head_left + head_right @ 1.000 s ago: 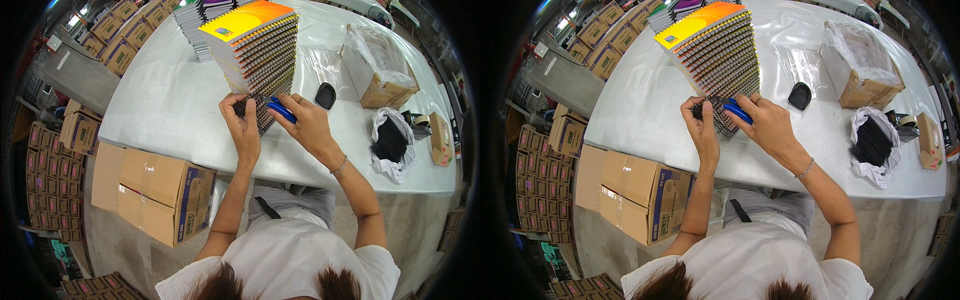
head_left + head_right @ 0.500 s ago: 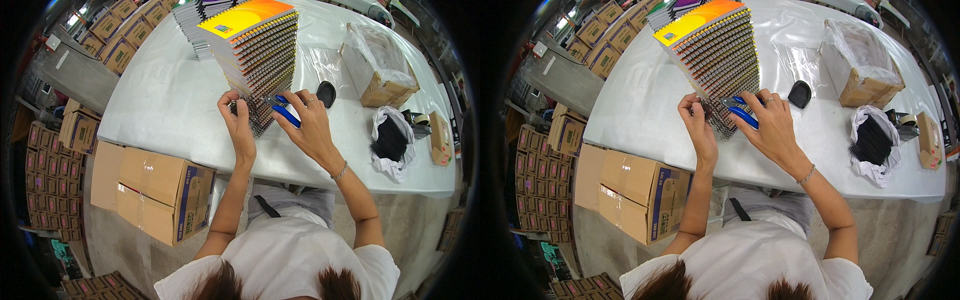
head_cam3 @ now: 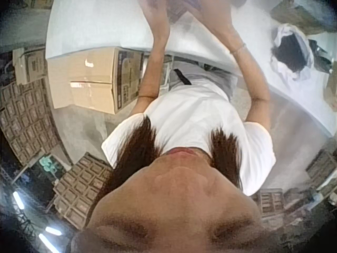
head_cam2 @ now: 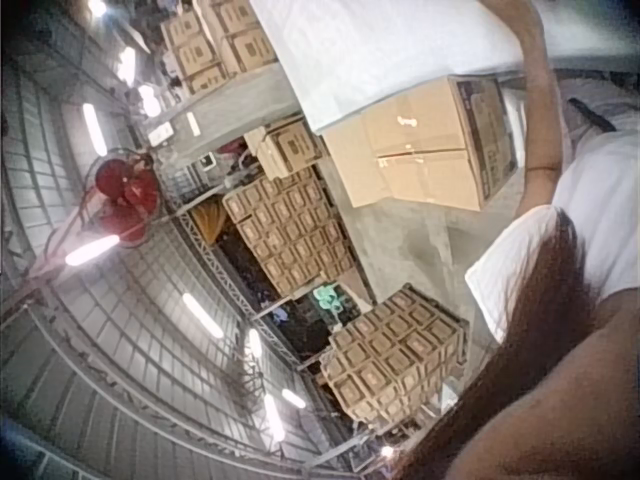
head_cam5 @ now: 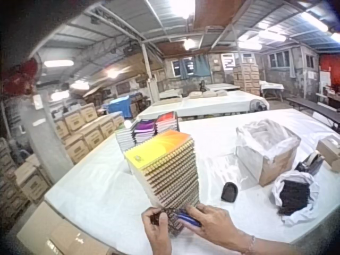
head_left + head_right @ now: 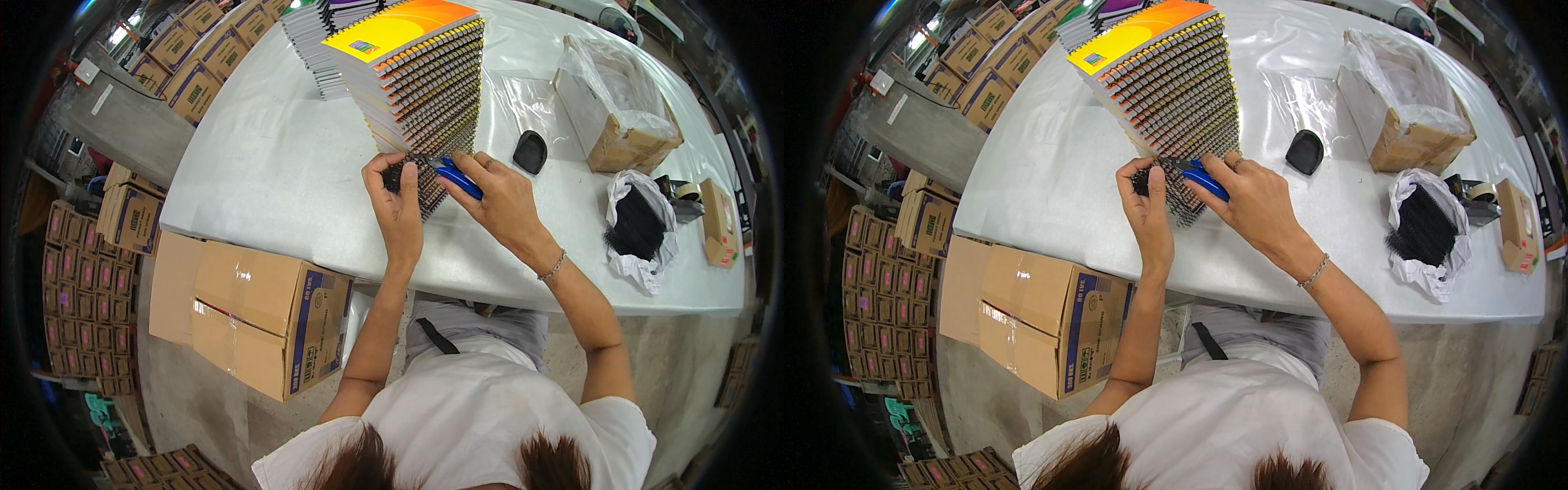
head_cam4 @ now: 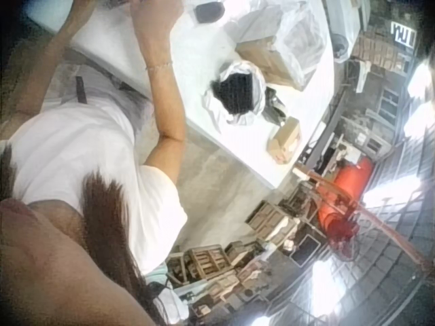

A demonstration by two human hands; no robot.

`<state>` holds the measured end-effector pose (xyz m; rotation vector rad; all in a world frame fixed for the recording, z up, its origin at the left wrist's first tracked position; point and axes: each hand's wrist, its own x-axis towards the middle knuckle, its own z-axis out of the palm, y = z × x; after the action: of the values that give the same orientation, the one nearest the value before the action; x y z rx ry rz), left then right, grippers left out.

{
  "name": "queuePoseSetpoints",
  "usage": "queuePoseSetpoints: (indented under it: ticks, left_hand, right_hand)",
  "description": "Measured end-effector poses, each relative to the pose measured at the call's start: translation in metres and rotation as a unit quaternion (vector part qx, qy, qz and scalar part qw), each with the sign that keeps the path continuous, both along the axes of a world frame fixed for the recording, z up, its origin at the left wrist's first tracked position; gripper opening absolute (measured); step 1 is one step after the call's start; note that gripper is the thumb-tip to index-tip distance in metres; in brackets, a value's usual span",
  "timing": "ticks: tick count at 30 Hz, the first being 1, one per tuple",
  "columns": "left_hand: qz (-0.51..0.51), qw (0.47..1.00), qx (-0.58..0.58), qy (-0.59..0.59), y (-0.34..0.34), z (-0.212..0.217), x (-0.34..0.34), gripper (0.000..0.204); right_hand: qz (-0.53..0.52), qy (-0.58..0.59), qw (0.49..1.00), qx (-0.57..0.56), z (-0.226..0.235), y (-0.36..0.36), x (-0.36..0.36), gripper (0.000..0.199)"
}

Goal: The person trims the excess spiral binding from a stack of notebooks using shears by hand.

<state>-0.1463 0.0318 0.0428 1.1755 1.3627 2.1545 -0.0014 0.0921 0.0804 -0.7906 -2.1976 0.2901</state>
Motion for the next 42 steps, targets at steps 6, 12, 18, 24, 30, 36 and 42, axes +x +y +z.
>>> queuePoseSetpoints:
  ticks: [6, 12, 18, 24, 30, 36, 42]
  left_hand:
    - [-0.010, 0.998, -0.003, -0.069, 0.001, -0.001, 0.000, 0.032]
    - [-0.047, 0.987, 0.043, -0.148, 0.006, -0.005, -0.003, 0.039]
    - [-0.072, 0.994, 0.029, -0.074, -0.002, -0.002, 0.005, 0.045]
    - [-0.060, 0.997, 0.025, -0.048, -0.003, -0.005, 0.002, 0.043]
    - [-0.062, 0.997, 0.014, -0.047, -0.003, -0.007, 0.001, 0.040]
    - [-0.053, 0.998, 0.001, -0.039, -0.002, -0.011, -0.001, 0.032]
    - [-0.042, 0.996, 0.014, -0.081, 0.000, -0.013, 0.001, 0.034]
  right_hand:
    - [-0.012, 0.021, 0.998, -0.055, -0.001, -0.007, 0.008, 0.041]
    - [-0.029, -0.017, 0.999, 0.023, -0.003, -0.004, 0.009, 0.047]
    - [-0.029, -0.007, 0.999, 0.024, -0.005, -0.003, 0.005, 0.050]
    - [-0.035, -0.003, 0.999, 0.022, -0.006, -0.005, 0.007, 0.050]
    - [-0.016, -0.006, 1.000, 0.015, -0.003, -0.004, 0.002, 0.048]
    - [-0.002, -0.033, 0.999, -0.023, -0.002, -0.004, 0.002, 0.041]
    - [-0.001, -0.006, 0.998, -0.069, -0.008, -0.008, 0.004, 0.042]
